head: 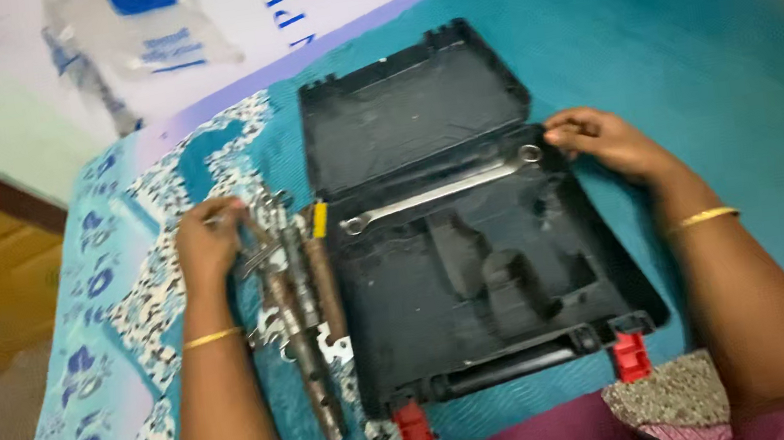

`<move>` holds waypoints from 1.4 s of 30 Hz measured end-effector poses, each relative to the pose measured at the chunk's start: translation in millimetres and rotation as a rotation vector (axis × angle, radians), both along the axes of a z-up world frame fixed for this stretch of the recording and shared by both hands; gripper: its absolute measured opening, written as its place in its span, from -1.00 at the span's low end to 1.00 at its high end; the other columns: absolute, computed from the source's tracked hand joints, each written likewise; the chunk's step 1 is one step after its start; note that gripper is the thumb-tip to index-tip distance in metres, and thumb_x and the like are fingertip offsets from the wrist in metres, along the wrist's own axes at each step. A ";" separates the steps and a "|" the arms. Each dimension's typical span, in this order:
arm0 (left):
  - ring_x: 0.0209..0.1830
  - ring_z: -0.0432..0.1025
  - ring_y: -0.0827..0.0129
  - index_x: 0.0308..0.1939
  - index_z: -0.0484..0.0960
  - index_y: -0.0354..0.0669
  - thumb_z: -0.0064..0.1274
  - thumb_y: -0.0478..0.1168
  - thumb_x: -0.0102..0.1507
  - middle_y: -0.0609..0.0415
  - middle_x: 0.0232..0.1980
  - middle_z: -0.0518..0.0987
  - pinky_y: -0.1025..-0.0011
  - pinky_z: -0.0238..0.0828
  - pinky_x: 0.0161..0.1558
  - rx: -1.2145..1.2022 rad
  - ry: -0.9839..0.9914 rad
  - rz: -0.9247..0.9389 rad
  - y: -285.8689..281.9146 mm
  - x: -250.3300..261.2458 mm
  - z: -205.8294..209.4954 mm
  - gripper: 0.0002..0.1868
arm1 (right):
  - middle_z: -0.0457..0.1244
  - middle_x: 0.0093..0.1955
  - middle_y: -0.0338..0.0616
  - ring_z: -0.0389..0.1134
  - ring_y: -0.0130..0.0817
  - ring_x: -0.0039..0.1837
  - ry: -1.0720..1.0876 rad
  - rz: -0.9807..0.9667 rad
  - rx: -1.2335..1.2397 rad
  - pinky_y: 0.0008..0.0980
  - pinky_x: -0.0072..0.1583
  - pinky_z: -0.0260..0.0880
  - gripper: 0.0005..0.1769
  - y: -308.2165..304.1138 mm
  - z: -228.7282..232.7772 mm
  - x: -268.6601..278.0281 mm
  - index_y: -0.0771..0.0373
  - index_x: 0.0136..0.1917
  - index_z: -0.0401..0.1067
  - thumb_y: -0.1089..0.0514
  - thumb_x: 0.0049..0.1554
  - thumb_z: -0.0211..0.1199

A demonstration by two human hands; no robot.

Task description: The person removes various hand tools from a black plastic toolbox and places them on a patterned cloth. The person then picks up the tools one by one and places them back into the toolbox in an organized manner.

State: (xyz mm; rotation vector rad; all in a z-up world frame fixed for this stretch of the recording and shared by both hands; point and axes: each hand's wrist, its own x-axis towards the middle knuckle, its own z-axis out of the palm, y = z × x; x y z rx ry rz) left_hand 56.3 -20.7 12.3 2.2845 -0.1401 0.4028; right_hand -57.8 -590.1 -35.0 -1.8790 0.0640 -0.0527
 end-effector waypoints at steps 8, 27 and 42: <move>-0.30 0.62 0.24 -0.07 0.73 -0.23 0.39 -0.11 0.08 -0.07 -0.26 0.72 0.33 0.53 -0.18 -0.077 -0.003 0.154 2.2 20.7 -35.0 -0.59 | 0.32 -0.02 -0.23 0.27 -0.42 0.00 -0.071 -0.080 -0.101 -0.37 0.10 0.30 -0.49 6.0 -4.2 -4.2 0.30 0.25 0.49 -0.14 0.24 0.27; 0.00 0.62 0.31 0.41 0.32 -0.51 0.09 -0.58 0.25 -0.26 0.15 0.63 0.42 0.63 0.02 -0.956 -0.380 0.048 2.7 29.3 6.0 -0.37 | 0.27 -0.15 -0.26 0.25 -0.44 -0.07 -0.083 -0.117 -0.146 -0.41 0.03 0.27 -0.57 0.3 -15.2 -0.5 0.29 0.08 0.52 -0.13 0.24 0.26; 0.13 0.57 0.31 0.51 0.34 -0.43 0.16 -0.51 0.49 -0.13 0.25 0.58 0.42 0.58 0.21 -0.818 -0.767 -0.442 -79.9 -101.2 113.5 -0.47 | 0.30 -0.14 -0.27 0.26 -0.44 -0.08 -0.113 -0.047 -0.069 -0.40 0.02 0.30 -0.56 -2.3 -14.7 3.3 0.27 0.13 0.52 -0.14 0.24 0.26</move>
